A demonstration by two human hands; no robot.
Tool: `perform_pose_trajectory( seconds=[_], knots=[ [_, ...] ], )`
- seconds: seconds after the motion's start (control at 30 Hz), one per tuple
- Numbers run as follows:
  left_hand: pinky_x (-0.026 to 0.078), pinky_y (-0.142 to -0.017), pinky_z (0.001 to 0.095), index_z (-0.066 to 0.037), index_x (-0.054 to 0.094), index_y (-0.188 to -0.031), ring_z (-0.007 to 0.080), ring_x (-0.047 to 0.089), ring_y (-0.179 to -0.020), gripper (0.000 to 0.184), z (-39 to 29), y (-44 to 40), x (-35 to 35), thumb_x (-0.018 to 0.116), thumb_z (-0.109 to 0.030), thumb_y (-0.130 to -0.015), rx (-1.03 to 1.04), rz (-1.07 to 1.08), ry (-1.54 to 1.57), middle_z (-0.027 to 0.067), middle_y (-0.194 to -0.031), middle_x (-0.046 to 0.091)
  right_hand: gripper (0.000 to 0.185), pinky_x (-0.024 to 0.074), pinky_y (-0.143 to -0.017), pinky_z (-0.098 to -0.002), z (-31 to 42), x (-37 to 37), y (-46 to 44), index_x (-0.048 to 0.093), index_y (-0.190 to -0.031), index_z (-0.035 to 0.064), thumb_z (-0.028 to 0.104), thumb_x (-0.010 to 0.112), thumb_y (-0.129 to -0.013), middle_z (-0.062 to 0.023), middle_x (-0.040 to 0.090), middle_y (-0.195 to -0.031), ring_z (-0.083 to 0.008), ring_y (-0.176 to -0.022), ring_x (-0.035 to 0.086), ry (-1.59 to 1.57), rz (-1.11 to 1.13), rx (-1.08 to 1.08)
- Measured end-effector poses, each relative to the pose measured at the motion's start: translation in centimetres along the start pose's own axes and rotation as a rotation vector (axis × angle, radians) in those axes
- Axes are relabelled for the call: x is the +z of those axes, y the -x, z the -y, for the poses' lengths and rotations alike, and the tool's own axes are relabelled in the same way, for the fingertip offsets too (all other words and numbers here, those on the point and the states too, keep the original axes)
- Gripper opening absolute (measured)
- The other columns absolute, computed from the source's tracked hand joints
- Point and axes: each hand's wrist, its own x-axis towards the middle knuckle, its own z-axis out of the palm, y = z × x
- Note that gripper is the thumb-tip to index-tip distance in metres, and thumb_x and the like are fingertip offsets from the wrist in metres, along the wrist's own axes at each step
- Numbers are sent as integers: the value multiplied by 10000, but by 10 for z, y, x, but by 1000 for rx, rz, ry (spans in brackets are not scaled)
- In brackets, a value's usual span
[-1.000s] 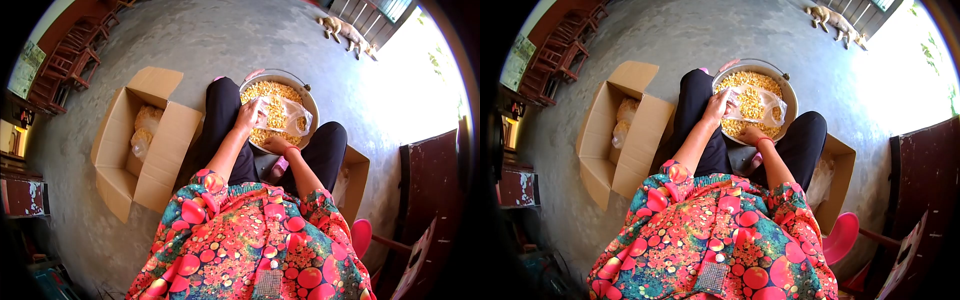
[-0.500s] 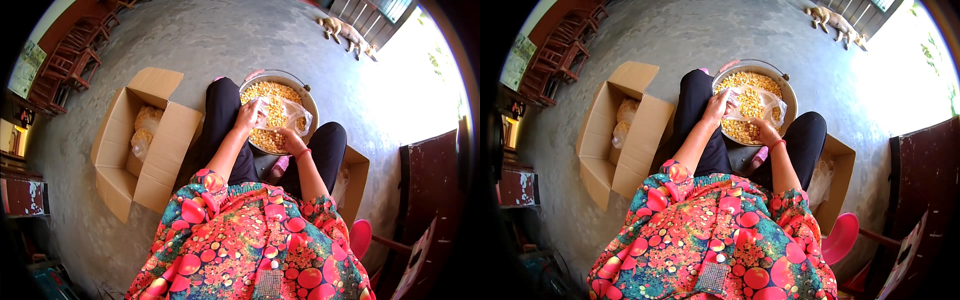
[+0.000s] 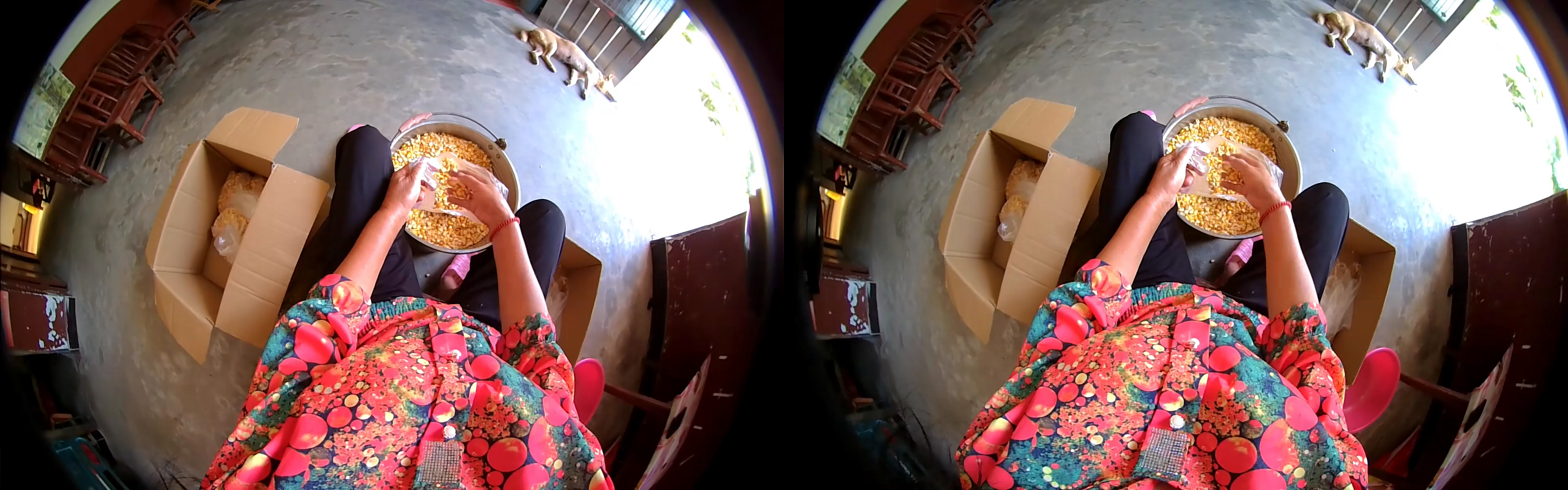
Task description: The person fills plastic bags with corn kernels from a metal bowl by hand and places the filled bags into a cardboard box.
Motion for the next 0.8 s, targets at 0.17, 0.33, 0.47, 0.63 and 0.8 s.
perform_pose_trajectory(
  seconds=[0.17, 0.33, 0.47, 0.63, 0.8],
  knots=[
    [201, -299, 173, -64, 566, -827, 21, 284, -332, 293, -2, 1, 0, 416, -315, -852, -23, -19, -5, 18, -549, 515, 201, 451, -564, -215, 5, 2, -3, 583, -860, 14, 172, 494, -774, -32, 577, -820, -107, -682, 549, 431, -110, -46],
    [215, -299, 170, -65, 568, -846, 22, 291, -337, 291, -1, 0, 0, 411, -309, -855, -21, -12, -27, 21, -562, 520, 242, 465, -595, -300, -45, -20, 9, 616, -780, 41, 241, 499, -714, -99, 605, -739, -206, -669, 580, 993, 239, 148],
    [222, -295, 171, -60, 568, -842, 22, 287, -333, 293, -1, 2, 1, 412, -308, -855, 22, 1, -13, 25, -562, 522, 351, 413, -794, -359, -90, -24, 11, 561, -961, 44, 214, 471, -668, -193, 542, -987, -308, -931, 522, 1451, 147, 291],
    [216, -293, 175, -54, 565, -820, 21, 285, -333, 297, -3, 3, 1, 422, -312, -851, -11, 11, -13, 23, -553, 517, 357, 412, -791, -358, -95, 10, 3, 560, -968, 52, 252, 482, -683, -187, 544, -986, -305, -924, 525, 1288, 200, 290],
    [208, -290, 177, -50, 561, -800, 20, 283, -331, 296, -4, 3, 1, 436, -315, -844, -45, 2, 5, 22, -547, 511, 332, 438, -693, -335, -101, 13, 8, 599, -849, 55, 340, 541, -688, -141, 592, -838, -269, -772, 562, 1168, 293, 73]
  ],
)
